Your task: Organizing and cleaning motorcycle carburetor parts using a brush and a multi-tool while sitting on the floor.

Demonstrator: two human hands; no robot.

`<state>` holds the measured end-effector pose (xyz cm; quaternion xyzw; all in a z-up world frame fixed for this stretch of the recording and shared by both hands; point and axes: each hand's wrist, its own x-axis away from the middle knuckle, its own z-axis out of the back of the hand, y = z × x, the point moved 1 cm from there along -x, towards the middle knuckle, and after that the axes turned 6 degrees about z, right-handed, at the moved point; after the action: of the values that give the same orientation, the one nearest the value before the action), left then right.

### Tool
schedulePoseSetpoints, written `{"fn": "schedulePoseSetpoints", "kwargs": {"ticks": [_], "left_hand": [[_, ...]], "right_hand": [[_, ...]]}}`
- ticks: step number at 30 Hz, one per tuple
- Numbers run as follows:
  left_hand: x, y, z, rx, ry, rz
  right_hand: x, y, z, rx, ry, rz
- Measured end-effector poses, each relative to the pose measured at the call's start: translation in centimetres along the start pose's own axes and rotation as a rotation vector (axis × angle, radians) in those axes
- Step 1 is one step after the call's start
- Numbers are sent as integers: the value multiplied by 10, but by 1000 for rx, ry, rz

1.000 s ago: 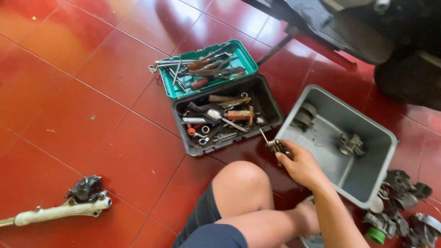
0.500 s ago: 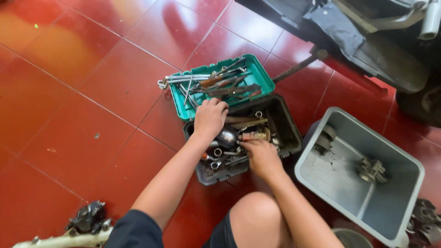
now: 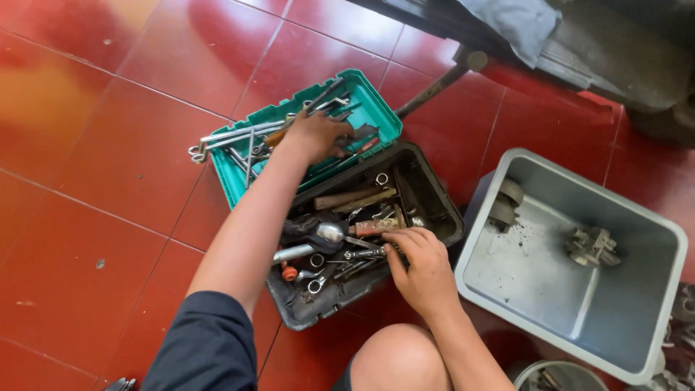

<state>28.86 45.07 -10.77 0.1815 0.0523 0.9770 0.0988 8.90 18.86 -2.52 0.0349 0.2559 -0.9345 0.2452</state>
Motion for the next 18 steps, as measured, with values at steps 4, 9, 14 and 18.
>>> {"fn": "schedulePoseSetpoints", "kwargs": {"ticks": [4,9,14,18], "left_hand": [[-19,10,3,-124,-67,-43],[0,3,38,-135,-77,32],[14,12,29,109,155,34],[-14,20,-16,-80,214,4]], "right_hand": [[-3,-1,1,-48,-1,31],[0,3,-5,-11,-232,-86],[-7,-3,-8,51,-392,-97],[-6,-2,-14,110,-389,-48]]}}
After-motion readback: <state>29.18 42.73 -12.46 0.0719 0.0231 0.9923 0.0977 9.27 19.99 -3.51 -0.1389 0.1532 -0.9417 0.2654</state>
